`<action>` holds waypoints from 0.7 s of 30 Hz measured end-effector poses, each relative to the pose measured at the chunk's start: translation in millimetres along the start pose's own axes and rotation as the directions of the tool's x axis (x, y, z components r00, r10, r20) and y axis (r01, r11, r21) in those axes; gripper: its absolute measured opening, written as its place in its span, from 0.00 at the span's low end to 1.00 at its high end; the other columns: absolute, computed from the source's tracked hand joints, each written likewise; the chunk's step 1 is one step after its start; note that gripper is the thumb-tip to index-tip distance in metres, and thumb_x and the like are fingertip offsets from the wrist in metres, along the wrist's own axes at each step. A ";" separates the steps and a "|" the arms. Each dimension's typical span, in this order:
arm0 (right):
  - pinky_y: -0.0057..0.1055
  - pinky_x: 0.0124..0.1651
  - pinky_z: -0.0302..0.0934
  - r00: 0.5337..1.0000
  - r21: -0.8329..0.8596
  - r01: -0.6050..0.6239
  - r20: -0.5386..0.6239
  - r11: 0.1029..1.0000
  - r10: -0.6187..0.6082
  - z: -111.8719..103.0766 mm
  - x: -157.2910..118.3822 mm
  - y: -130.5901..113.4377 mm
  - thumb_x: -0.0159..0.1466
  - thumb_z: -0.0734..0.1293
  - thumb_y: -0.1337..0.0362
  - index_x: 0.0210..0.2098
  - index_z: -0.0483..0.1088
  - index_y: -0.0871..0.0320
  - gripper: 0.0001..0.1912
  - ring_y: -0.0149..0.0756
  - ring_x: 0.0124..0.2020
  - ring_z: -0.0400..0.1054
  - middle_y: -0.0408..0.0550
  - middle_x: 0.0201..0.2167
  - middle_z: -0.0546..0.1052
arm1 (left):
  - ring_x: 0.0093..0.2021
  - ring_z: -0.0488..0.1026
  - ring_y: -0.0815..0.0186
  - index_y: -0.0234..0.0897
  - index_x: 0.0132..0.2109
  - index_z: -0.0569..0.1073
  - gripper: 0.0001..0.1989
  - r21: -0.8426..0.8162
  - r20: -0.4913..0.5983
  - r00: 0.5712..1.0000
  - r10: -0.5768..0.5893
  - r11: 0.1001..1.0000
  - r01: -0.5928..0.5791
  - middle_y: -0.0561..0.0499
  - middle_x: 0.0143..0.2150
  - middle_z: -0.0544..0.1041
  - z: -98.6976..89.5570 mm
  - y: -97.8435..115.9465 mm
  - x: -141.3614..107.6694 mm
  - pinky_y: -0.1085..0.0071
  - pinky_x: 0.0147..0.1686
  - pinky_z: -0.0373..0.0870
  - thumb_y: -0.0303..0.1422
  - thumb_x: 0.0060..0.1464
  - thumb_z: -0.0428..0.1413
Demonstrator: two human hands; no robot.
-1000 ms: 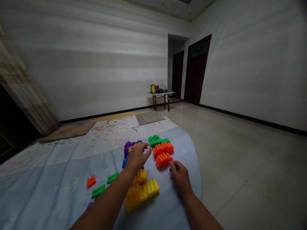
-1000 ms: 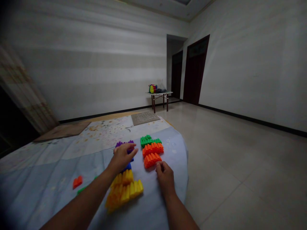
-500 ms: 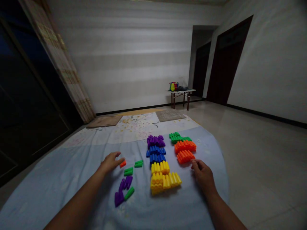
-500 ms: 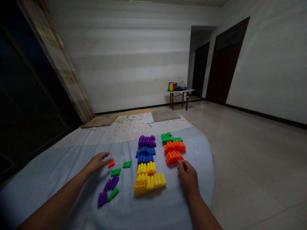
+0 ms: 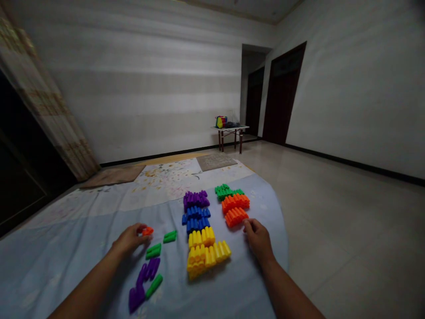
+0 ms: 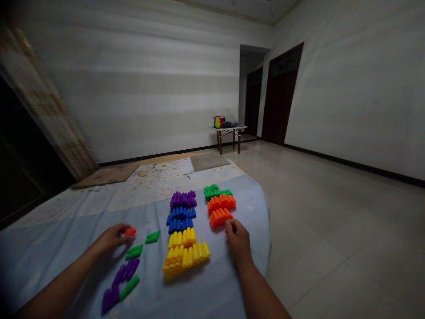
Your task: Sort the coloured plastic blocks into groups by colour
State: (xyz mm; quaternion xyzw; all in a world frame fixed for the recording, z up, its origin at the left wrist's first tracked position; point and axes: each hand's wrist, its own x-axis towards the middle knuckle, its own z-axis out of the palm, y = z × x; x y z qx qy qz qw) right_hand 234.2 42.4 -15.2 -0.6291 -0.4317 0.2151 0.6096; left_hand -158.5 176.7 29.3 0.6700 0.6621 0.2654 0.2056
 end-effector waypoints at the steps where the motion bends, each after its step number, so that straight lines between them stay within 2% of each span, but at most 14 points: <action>1: 0.26 0.24 0.56 1.000 0.002 0.000 -0.003 1.000 0.000 0.2 0.1 -0.7 0.58 0.60 0.50 0.26 0.69 0.60 0.19 0.32 0.21 0.62 0.42 0.19 0.69 | 0.34 0.72 0.58 0.35 0.33 0.74 0.22 -0.010 0.001 1.000 0.029 1.000 -0.029 0.47 0.32 0.76 1.8 10.2 0.5 0.64 0.37 0.68 0.41 0.27 0.63; 3: 0.26 0.25 0.56 1.000 0.000 -0.002 -0.001 1.000 0.002 0.3 0.3 -1.5 0.58 0.60 0.50 0.26 0.69 0.60 0.18 0.32 0.22 0.62 0.42 0.19 0.69 | 0.38 0.72 0.58 0.33 0.39 0.73 0.26 -0.042 0.010 0.993 0.117 0.992 -0.117 0.44 0.38 0.76 8.9 41.0 -2.6 0.64 0.41 0.67 0.44 0.31 0.61; 5: 0.26 0.26 0.56 1.000 -0.007 0.001 0.000 1.000 -0.001 0.2 0.5 -1.8 0.59 0.60 0.51 0.26 0.69 0.59 0.18 0.33 0.22 0.62 0.42 0.19 0.69 | 0.41 0.71 0.58 0.34 0.42 0.73 0.27 -0.077 0.066 0.971 0.231 0.971 -0.226 0.45 0.41 0.75 20.5 82.7 -10.8 0.64 0.43 0.66 0.46 0.34 0.61; 8: 0.26 0.26 0.56 1.000 -0.010 0.000 0.002 1.000 0.000 -0.1 0.8 -1.6 0.59 0.59 0.51 0.26 0.68 0.59 0.18 0.32 0.23 0.62 0.42 0.19 0.68 | 0.44 0.70 0.59 0.34 0.44 0.72 0.24 -0.132 0.160 0.918 0.363 0.930 -0.344 0.44 0.44 0.74 45.1 147.9 -27.8 0.65 0.46 0.65 0.44 0.40 0.58; 11: 0.26 0.26 0.56 1.000 -0.001 -0.020 0.003 1.000 0.020 -0.1 1.1 -0.8 0.59 0.59 0.52 0.26 0.68 0.59 0.17 0.32 0.23 0.62 0.42 0.20 0.69 | 0.46 0.69 0.60 0.35 0.46 0.71 0.22 -0.130 0.227 0.863 0.452 0.892 -0.433 0.45 0.45 0.73 74.7 195.4 -42.2 0.66 0.47 0.64 0.40 0.42 0.57; 13: 0.26 0.26 0.56 1.000 0.011 -0.025 0.004 1.000 0.025 0.2 1.4 0.0 0.59 0.59 0.52 0.25 0.68 0.59 0.17 0.32 0.22 0.62 0.42 0.20 0.69 | 0.46 0.69 0.61 0.35 0.48 0.70 0.23 -0.098 0.256 0.842 0.475 0.879 -0.467 0.45 0.46 0.72 94.6 214.4 -47.8 0.66 0.47 0.63 0.38 0.43 0.57; 16: 0.25 0.24 0.55 1.000 0.045 -0.026 0.008 0.999 0.026 0.8 1.9 1.2 0.59 0.60 0.51 0.25 0.67 0.58 0.17 0.31 0.21 0.61 0.41 0.19 0.68 | 0.48 0.68 0.60 0.37 0.49 0.69 0.25 -0.013 0.291 0.845 0.449 0.885 -0.466 0.46 0.48 0.72 119.7 230.3 -50.8 0.66 0.47 0.62 0.38 0.42 0.58; 21: 0.25 0.25 0.56 1.000 0.061 -0.025 -0.004 0.998 0.026 0.7 2.0 0.1 0.58 0.60 0.52 0.26 0.69 0.59 0.17 0.32 0.22 0.63 0.43 0.19 0.70 | 0.50 0.66 0.55 0.38 0.48 0.71 0.25 0.068 0.332 0.844 0.421 0.882 -0.466 0.44 0.49 0.71 140.4 240.8 -47.4 0.60 0.47 0.59 0.39 0.41 0.58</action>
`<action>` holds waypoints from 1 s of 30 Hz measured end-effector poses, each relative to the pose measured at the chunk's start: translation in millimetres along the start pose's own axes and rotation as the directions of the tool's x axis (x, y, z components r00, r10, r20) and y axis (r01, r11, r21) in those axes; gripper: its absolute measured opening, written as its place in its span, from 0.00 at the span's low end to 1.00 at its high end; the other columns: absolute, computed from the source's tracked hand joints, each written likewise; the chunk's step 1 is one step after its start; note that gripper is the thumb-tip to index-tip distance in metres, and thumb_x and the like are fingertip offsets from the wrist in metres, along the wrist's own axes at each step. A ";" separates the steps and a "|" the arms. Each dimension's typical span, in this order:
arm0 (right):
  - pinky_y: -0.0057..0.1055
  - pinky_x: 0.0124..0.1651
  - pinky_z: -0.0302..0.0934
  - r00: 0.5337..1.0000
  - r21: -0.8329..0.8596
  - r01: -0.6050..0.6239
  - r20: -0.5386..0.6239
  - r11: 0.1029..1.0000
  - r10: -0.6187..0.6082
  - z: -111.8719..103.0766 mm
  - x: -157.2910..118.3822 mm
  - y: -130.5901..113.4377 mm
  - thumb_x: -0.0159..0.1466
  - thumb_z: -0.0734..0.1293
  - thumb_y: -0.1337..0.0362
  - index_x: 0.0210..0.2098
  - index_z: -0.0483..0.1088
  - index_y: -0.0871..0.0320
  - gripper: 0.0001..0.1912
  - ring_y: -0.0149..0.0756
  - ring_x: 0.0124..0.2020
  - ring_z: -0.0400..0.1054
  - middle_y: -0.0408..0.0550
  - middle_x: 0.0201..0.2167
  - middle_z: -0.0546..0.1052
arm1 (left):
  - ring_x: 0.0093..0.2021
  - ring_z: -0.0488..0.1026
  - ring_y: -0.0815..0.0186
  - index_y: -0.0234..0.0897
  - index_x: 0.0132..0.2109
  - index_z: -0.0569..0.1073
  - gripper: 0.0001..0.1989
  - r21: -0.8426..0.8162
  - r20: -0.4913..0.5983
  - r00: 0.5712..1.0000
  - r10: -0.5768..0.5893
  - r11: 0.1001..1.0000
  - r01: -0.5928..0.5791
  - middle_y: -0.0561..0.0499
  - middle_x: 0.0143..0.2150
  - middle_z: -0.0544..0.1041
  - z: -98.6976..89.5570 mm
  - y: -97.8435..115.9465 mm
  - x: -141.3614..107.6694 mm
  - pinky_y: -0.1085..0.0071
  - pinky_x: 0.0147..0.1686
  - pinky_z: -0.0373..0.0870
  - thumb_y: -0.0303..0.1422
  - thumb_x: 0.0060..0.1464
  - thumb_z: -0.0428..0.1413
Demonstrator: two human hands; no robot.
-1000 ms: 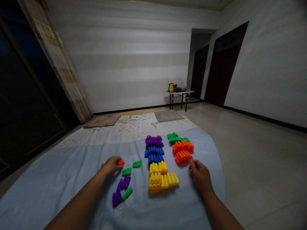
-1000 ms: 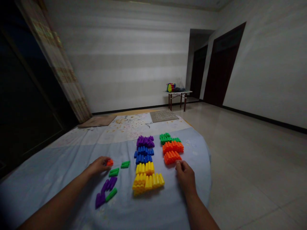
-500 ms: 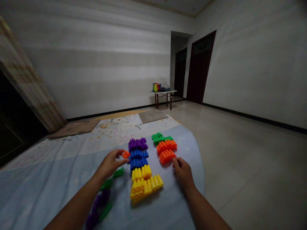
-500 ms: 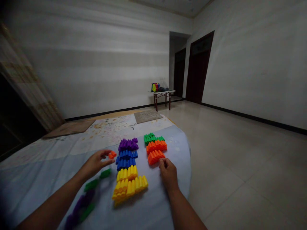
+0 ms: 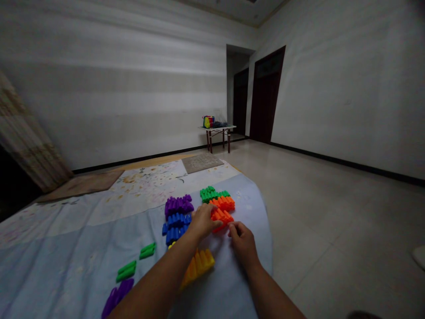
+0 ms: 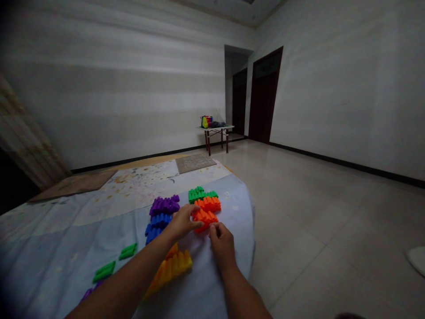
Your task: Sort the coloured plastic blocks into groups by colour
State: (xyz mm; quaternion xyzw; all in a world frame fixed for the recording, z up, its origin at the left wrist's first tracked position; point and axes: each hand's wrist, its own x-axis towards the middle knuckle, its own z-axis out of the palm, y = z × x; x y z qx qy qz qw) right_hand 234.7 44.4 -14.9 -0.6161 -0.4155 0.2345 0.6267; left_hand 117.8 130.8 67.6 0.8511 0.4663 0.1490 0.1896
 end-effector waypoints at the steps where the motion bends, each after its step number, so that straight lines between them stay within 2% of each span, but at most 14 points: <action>1: 0.25 0.25 0.57 1.000 -0.002 -0.001 0.005 1.000 0.001 -0.1 -0.2 -0.5 0.59 0.60 0.52 0.26 0.70 0.59 0.17 0.32 0.22 0.63 0.43 0.20 0.70 | 0.50 0.66 0.55 0.38 0.48 0.71 0.25 0.007 0.008 1.000 -0.003 1.000 0.003 0.43 0.49 0.71 0.9 0.1 1.9 0.60 0.47 0.59 0.39 0.41 0.58; 8: 0.25 0.25 0.57 1.000 0.005 -0.016 0.022 1.000 0.015 -0.2 -1.1 -3.0 0.59 0.60 0.50 0.27 0.69 0.58 0.18 0.32 0.22 0.63 0.43 0.21 0.70 | 0.50 0.65 0.53 0.39 0.49 0.71 0.26 0.021 0.028 1.000 -0.010 1.000 0.010 0.43 0.49 0.72 5.7 -6.7 9.1 0.59 0.47 0.58 0.40 0.39 0.59; 13: 0.25 0.25 0.57 1.000 -0.015 0.018 0.010 1.000 -0.017 -0.3 -0.9 -2.3 0.59 0.60 0.51 0.24 0.68 0.58 0.17 0.32 0.22 0.62 0.42 0.19 0.69 | 0.50 0.66 0.52 0.38 0.50 0.70 0.30 -0.016 0.011 1.000 0.003 1.000 -0.003 0.42 0.50 0.71 7.6 -10.2 8.1 0.58 0.47 0.58 0.41 0.37 0.61; 16: 0.24 0.24 0.56 1.000 -0.015 0.015 0.019 1.000 -0.014 -0.6 -0.8 0.0 0.59 0.60 0.51 0.25 0.68 0.59 0.17 0.31 0.21 0.61 0.41 0.19 0.68 | 0.49 0.67 0.56 0.38 0.51 0.70 0.29 -0.066 -0.038 0.999 0.018 0.998 -0.020 0.43 0.49 0.72 -4.0 -12.8 1.3 0.60 0.47 0.60 0.43 0.40 0.60; 19: 0.24 0.23 0.56 1.000 -0.013 -0.001 0.031 1.000 0.001 -1.0 -1.1 1.7 0.59 0.60 0.49 0.25 0.68 0.59 0.19 0.30 0.20 0.61 0.41 0.19 0.68 | 0.44 0.69 0.60 0.36 0.48 0.72 0.24 -0.198 -0.195 0.981 0.019 0.979 -0.058 0.44 0.44 0.74 -29.6 -24.6 -15.3 0.64 0.46 0.63 0.44 0.46 0.55; 22: 0.25 0.23 0.56 0.999 -0.025 -0.018 0.028 1.000 0.019 -2.2 -2.0 1.7 0.57 0.60 0.47 0.26 0.68 0.59 0.20 0.31 0.20 0.61 0.42 0.19 0.69 | 0.42 0.70 0.62 0.36 0.42 0.74 0.20 -0.266 -0.364 0.930 -0.045 0.962 -0.058 0.47 0.40 0.75 -60.0 -53.8 -43.1 0.65 0.45 0.65 0.46 0.50 0.50; 25: 0.26 0.23 0.56 0.998 -0.048 -0.030 0.048 0.998 0.032 -3.9 -3.1 0.9 0.57 0.61 0.46 0.26 0.69 0.59 0.21 0.31 0.20 0.61 0.42 0.19 0.69 | 0.43 0.70 0.62 0.36 0.40 0.74 0.21 -0.281 -0.451 0.879 -0.154 0.960 0.025 0.48 0.40 0.76 -81.0 -99.4 -79.6 0.66 0.47 0.65 0.48 0.50 0.48; 28: 0.26 0.22 0.56 0.996 -0.075 -0.041 0.070 0.996 0.046 -5.4 -3.8 1.1 0.56 0.61 0.46 0.26 0.69 0.59 0.21 0.31 0.19 0.61 0.42 0.18 0.69 | 0.43 0.71 0.61 0.35 0.40 0.73 0.24 -0.324 -0.461 0.829 -0.316 0.930 0.174 0.47 0.40 0.76 -85.9 -146.5 -120.1 0.66 0.46 0.66 0.50 0.50 0.48; 30: 0.26 0.22 0.55 0.997 -0.101 -0.030 0.071 0.994 0.037 -5.8 -3.8 1.9 0.56 0.61 0.46 0.26 0.69 0.59 0.21 0.32 0.19 0.62 0.43 0.18 0.70 | 0.42 0.71 0.60 0.34 0.40 0.73 0.24 -0.336 -0.429 0.821 -0.378 0.910 0.243 0.47 0.39 0.76 -81.2 -170.0 -145.5 0.66 0.45 0.67 0.51 0.49 0.48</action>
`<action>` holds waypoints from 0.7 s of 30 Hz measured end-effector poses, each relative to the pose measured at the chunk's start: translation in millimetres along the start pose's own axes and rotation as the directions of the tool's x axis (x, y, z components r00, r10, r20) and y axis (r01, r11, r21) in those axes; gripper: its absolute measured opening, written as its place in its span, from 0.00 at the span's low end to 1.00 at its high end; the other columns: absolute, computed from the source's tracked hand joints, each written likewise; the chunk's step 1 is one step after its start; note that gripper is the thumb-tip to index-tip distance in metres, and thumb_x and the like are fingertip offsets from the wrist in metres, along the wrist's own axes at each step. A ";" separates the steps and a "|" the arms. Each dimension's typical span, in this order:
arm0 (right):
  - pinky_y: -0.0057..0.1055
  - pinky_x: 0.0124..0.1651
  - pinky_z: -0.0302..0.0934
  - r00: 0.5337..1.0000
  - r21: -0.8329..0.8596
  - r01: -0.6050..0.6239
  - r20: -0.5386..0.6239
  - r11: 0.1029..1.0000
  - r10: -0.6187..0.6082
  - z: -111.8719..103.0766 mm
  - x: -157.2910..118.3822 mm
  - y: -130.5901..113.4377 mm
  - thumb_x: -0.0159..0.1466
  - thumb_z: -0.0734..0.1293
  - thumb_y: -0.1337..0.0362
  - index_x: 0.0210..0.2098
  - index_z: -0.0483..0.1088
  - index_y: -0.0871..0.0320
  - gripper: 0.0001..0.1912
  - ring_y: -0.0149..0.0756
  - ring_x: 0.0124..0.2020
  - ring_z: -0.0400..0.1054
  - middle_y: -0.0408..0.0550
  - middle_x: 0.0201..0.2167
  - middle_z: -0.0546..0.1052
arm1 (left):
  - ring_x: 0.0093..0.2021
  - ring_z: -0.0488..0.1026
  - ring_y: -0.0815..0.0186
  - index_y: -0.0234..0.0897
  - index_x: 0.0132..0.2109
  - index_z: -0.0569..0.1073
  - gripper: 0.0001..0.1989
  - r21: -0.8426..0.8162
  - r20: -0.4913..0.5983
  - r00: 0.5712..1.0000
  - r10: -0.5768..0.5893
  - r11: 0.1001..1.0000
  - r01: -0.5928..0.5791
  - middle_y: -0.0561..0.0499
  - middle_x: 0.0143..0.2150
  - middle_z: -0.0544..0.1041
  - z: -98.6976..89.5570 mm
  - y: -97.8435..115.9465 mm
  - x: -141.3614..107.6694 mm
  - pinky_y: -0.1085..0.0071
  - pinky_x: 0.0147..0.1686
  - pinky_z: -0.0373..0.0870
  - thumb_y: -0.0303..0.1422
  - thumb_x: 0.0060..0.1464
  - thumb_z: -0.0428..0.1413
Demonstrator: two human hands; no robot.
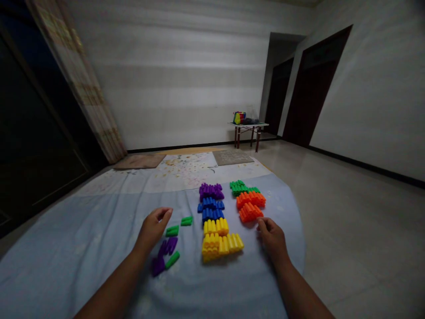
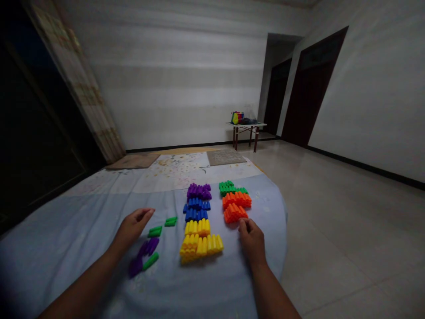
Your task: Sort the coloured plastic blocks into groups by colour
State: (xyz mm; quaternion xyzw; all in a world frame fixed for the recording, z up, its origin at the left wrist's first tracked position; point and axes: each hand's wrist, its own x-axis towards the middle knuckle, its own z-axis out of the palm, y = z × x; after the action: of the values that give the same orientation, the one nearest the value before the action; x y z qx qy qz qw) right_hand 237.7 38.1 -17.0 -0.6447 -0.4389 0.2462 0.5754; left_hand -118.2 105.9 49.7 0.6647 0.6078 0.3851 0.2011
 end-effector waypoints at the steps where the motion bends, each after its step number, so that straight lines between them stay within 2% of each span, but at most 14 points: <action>1: 0.26 0.22 0.55 1.000 -0.013 0.009 0.000 1.000 -0.009 0.0 0.0 0.5 0.55 0.62 0.46 0.26 0.70 0.60 0.21 0.32 0.19 0.62 0.43 0.19 0.70 | 0.41 0.72 0.60 0.34 0.40 0.73 0.24 0.010 0.024 1.000 -0.014 1.000 0.013 0.46 0.39 0.76 -3.8 -11.7 -7.7 0.65 0.44 0.67 0.51 0.49 0.49; 4: 0.27 0.23 0.56 1.000 -0.045 0.028 0.008 0.999 -0.028 0.3 0.1 2.0 0.54 0.62 0.46 0.28 0.71 0.60 0.22 0.34 0.20 0.63 0.44 0.19 0.71 | 0.38 0.72 0.60 0.34 0.42 0.73 0.24 0.034 0.115 0.993 -0.019 0.999 0.015 0.44 0.41 0.75 -6.4 -34.6 -28.6 0.63 0.42 0.68 0.49 0.47 0.51; 7: 0.27 0.24 0.56 0.999 -0.083 0.031 0.016 0.996 -0.029 0.4 -0.3 2.1 0.54 0.61 0.45 0.29 0.71 0.60 0.22 0.34 0.21 0.63 0.44 0.19 0.71 | 0.38 0.71 0.60 0.34 0.44 0.73 0.23 0.051 0.153 0.988 -0.018 0.999 0.010 0.42 0.43 0.74 -2.1 -42.0 -39.5 0.63 0.41 0.69 0.46 0.46 0.53; 10: 0.28 0.25 0.56 0.999 -0.120 0.051 0.008 0.992 -0.050 -0.2 -1.1 0.3 0.54 0.61 0.45 0.28 0.72 0.60 0.23 0.35 0.21 0.64 0.45 0.19 0.72 | 0.41 0.71 0.59 0.34 0.44 0.73 0.23 0.115 0.140 0.990 -0.020 0.993 0.004 0.42 0.44 0.73 3.8 -36.4 -39.6 0.62 0.43 0.67 0.45 0.47 0.52; 16: 0.29 0.26 0.56 0.995 -0.182 0.102 0.003 0.978 -0.103 -0.5 -1.7 -2.4 0.54 0.60 0.45 0.28 0.72 0.60 0.24 0.36 0.22 0.65 0.46 0.20 0.74 | 0.44 0.70 0.54 0.34 0.43 0.74 0.23 0.397 0.116 0.988 -0.100 0.917 0.047 0.40 0.40 0.73 18.0 -13.8 -28.2 0.62 0.46 0.63 0.47 0.45 0.52; 21: 0.28 0.27 0.57 0.993 -0.174 0.118 0.006 0.978 -0.119 0.1 -1.7 -2.7 0.55 0.60 0.46 0.28 0.72 0.60 0.22 0.36 0.23 0.65 0.46 0.21 0.74 | 0.46 0.70 0.58 0.38 0.43 0.73 0.17 0.346 0.163 0.984 -0.077 0.938 0.016 0.43 0.43 0.74 23.4 -23.1 -16.1 0.65 0.49 0.62 0.34 0.43 0.53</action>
State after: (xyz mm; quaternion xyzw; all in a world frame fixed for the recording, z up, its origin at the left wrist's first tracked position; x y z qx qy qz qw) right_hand 236.1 36.6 -14.7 -0.6657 -0.4950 0.1708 0.5317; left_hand -115.0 99.3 13.8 0.7060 0.6614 0.2087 0.1436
